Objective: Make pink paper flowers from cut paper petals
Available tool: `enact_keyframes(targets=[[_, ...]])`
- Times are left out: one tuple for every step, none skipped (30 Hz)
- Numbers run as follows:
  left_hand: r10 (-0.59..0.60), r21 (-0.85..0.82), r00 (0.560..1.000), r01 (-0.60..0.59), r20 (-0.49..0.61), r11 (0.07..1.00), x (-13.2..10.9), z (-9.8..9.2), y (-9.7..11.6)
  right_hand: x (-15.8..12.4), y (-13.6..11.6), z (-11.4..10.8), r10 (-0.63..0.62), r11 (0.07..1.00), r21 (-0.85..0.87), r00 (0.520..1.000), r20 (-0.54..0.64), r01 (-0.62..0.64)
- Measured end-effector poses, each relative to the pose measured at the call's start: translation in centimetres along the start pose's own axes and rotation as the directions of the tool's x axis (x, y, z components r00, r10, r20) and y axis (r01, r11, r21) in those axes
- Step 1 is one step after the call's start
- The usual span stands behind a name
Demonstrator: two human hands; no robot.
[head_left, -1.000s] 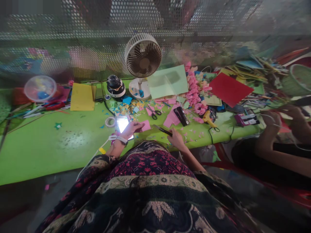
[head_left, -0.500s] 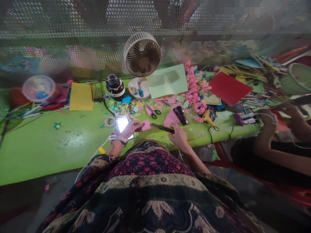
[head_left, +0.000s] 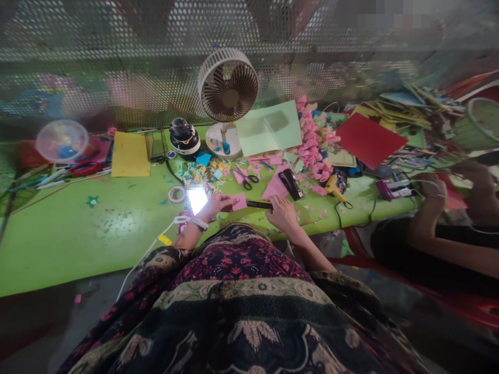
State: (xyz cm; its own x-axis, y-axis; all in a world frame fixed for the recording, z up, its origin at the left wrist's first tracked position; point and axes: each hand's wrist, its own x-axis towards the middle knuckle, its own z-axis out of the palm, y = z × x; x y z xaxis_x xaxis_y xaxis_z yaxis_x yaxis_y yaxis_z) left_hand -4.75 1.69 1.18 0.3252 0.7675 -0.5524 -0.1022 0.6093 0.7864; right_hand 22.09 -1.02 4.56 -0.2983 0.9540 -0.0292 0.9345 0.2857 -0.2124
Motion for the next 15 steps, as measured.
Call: enact_keyframes(targets=[[0.011,0.014,1.0,-0.011,0.001,1.0,0.0,0.2,0.0,0.1,-0.1,0.0,-0.01,1.0,-0.009,1.0,0.004,0.011],[0.025,0.025,1.0,-0.025,0.0,0.999,0.0,0.4,0.0,0.2,-0.1,0.0,-0.02,1.0,-0.018,1.0,0.009,0.02],[0.038,0.035,0.999,-0.038,-0.002,0.999,0.1,0.5,0.0,0.3,-0.2,-0.1,-0.028,0.999,-0.028,0.999,0.017,0.029],[0.053,0.044,0.999,-0.053,-0.004,0.998,0.1,0.7,0.0,0.4,-0.3,-0.1,-0.035,0.999,-0.036,0.999,0.027,0.036],[0.07,0.053,0.997,-0.07,-0.006,0.996,0.1,0.9,-0.1,0.4,-0.4,-0.1,-0.041,0.998,-0.043,0.998,0.038,0.043],[0.089,0.063,0.996,-0.089,-0.006,0.994,0.2,1.0,-0.1,0.5,-0.5,-0.2,-0.047,0.998,-0.048,0.998,0.05,0.049],[0.111,0.073,0.994,-0.11,-0.007,0.991,0.2,1.1,-0.1,0.5,-0.5,-0.3,-0.052,0.997,-0.05,0.997,0.06,0.055],[0.133,0.083,0.991,-0.132,-0.01,0.988,0.2,1.1,-0.2,0.5,-0.5,-0.4,-0.056,0.997,-0.049,0.996,0.068,0.06],[0.153,0.091,0.988,-0.151,-0.016,0.984,0.1,1.2,-0.2,0.4,-0.5,-0.5,-0.06,0.997,-0.047,0.995,0.074,0.064],[0.169,0.098,0.985,-0.166,-0.022,0.981,0.1,1.2,-0.1,0.4,-0.5,-0.5,-0.061,0.997,-0.044,0.995,0.078,0.065],[0.181,0.104,0.983,-0.177,-0.03,0.979,0.0,1.3,-0.1,0.4,-0.4,-0.6,-0.06,0.997,-0.043,0.995,0.081,0.063],[0.19,0.108,0.981,-0.185,-0.039,0.977,0.0,1.3,-0.1,0.4,-0.4,-0.6,-0.056,0.997,-0.042,0.995,0.083,0.059],[0.194,0.109,0.98,-0.188,-0.05,0.976,-0.1,1.4,0.0,0.4,-0.4,-0.7,-0.052,0.998,-0.04,0.995,0.085,0.056],[0.194,0.107,0.979,-0.187,-0.062,0.977,-0.1,1.5,0.0,0.4,-0.4,-0.7,-0.051,0.998,-0.038,0.995,0.088,0.054],[0.189,0.098,0.979,-0.182,-0.073,0.978,-0.2,1.5,0.0,0.4,-0.4,-0.8,-0.051,0.998,-0.036,0.995,0.09,0.054]])
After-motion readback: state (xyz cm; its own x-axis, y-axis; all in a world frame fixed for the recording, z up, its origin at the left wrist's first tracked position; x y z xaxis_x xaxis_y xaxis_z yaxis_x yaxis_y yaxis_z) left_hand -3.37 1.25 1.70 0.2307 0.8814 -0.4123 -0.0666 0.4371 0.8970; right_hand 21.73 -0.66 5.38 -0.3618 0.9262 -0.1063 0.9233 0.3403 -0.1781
